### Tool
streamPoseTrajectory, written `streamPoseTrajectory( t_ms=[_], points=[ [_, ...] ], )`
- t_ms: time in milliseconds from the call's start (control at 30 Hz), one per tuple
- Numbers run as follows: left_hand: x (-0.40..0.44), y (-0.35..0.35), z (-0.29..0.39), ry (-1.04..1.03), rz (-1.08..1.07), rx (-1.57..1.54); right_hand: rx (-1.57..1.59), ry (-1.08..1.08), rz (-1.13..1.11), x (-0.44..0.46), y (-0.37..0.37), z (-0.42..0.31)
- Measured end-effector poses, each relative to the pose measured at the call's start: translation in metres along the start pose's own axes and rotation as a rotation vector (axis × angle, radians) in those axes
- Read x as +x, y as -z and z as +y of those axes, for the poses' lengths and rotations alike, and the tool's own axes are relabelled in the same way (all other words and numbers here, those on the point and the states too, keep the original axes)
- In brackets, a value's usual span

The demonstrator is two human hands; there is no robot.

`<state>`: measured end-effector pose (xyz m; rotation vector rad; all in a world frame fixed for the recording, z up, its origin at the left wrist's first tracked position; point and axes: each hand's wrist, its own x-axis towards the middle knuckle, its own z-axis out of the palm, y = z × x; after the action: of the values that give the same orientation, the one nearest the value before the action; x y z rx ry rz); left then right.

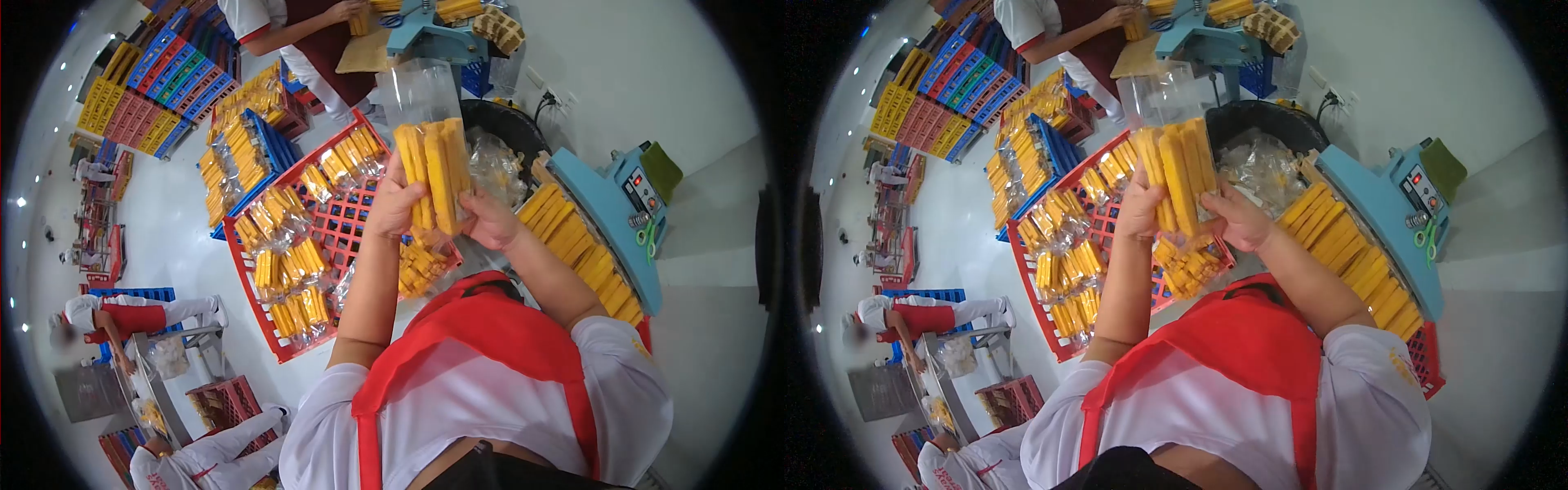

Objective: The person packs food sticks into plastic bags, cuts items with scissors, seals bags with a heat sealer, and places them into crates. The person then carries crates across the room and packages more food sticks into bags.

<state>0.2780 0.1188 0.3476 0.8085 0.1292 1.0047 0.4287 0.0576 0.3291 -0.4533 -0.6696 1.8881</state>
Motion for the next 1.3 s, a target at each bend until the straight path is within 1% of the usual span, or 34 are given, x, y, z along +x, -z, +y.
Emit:
streamPoseTrajectory(
  t_ms=[33, 100, 133, 200, 233, 333, 400, 433, 500, 633, 700, 733, 800, 833, 867, 900, 933, 967, 1000, 1033, 1067, 1100, 1133, 1200, 1233, 1267, 1300],
  points=[
    [0.000, -0.003, 0.008, -0.034, 0.052, 0.159, 0.001, -0.005, -0.008, 0.003, -0.004, -0.002],
    [-0.001, 0.000, 0.015, -0.106, 0.146, 0.462, -0.247, 0.132, 0.115, 0.013, -0.007, -0.008],
    [-0.004, 0.000, 0.016, -0.110, 0.154, 0.464, -0.245, 0.126, 0.109, 0.018, -0.008, -0.008],
    [-0.009, -0.003, 0.018, -0.033, 0.324, 0.546, -0.583, 0.286, 0.222, 0.027, -0.010, -0.006],
    [-0.012, -0.006, 0.018, -0.043, 0.349, 0.588, -0.583, 0.282, 0.214, 0.029, -0.013, -0.004],
    [-0.016, -0.007, 0.022, -0.044, 0.382, 0.588, -0.519, 0.284, 0.192, 0.033, -0.019, -0.002],
    [-0.019, -0.003, 0.030, -0.007, 0.398, 0.624, -0.313, 0.049, 0.223, 0.030, -0.018, -0.005],
    [-0.020, -0.005, 0.032, -0.006, 0.375, 0.649, -0.313, 0.042, 0.223, 0.029, -0.018, -0.007],
    [-0.021, -0.004, 0.035, -0.018, 0.323, 0.738, 0.061, -0.103, 0.039, 0.028, -0.017, -0.012],
    [-0.022, -0.018, 0.037, -0.050, 0.331, 0.723, 0.152, -0.185, 0.014, 0.027, -0.015, -0.010],
    [-0.023, -0.016, 0.034, -0.056, 0.328, 0.753, 0.130, -0.082, 0.047, 0.029, -0.008, -0.005],
    [-0.023, -0.011, 0.031, -0.059, 0.333, 0.751, 0.128, -0.088, 0.047, 0.028, -0.008, -0.003],
    [-0.022, 0.000, 0.025, -0.049, 0.242, 0.777, -0.170, 0.103, 0.155, 0.028, -0.019, 0.002],
    [-0.023, 0.001, 0.019, -0.142, 0.231, 0.858, -0.172, 0.092, 0.152, 0.028, -0.028, 0.004],
    [-0.025, -0.001, 0.021, -0.145, 0.245, 0.854, -0.309, 0.196, 0.136, 0.027, -0.039, 0.006],
    [-0.028, -0.004, 0.024, -0.058, 0.319, 0.678, -0.444, 0.301, 0.115, 0.026, -0.045, 0.009],
    [-0.032, -0.004, 0.028, 0.025, 0.387, 0.501, -0.444, 0.291, 0.108, 0.025, -0.041, 0.007],
    [-0.034, 0.008, 0.029, -0.055, 0.348, 0.348, -0.664, 0.287, 0.133, 0.026, -0.032, 0.002],
    [-0.043, 0.017, 0.032, -0.062, 0.358, 0.348, -0.884, 0.282, 0.155, 0.027, -0.028, -0.006],
    [-0.053, 0.026, 0.038, 0.019, 0.316, 0.247, -1.079, 0.465, 0.151, 0.029, -0.027, -0.021],
    [-0.061, 0.028, 0.044, 0.052, 0.301, 0.205, -0.903, 0.469, 0.203, 0.030, -0.039, -0.036],
    [-0.070, 0.031, 0.049, 0.085, 0.286, 0.164, -0.845, 0.497, 0.235, 0.029, -0.061, -0.054],
    [-0.079, 0.033, 0.054, 0.119, 0.273, 0.123, -1.026, 0.663, 0.284, 0.042, -0.048, -0.063],
    [-0.093, 0.039, 0.060, 0.174, 0.180, 0.287, -1.155, 0.382, 0.159, 0.040, -0.064, -0.086],
    [-0.100, 0.041, 0.063, 0.202, 0.182, 0.336, -1.161, 0.364, 0.141, 0.038, -0.070, -0.093],
    [-0.106, 0.042, 0.068, 0.187, 0.203, 0.326, -1.420, 0.147, -0.024, 0.037, -0.076, -0.098],
    [-0.112, 0.043, 0.074, 0.228, 0.156, 0.371, -1.663, -0.078, -0.204, 0.037, -0.080, -0.098]
  ],
)
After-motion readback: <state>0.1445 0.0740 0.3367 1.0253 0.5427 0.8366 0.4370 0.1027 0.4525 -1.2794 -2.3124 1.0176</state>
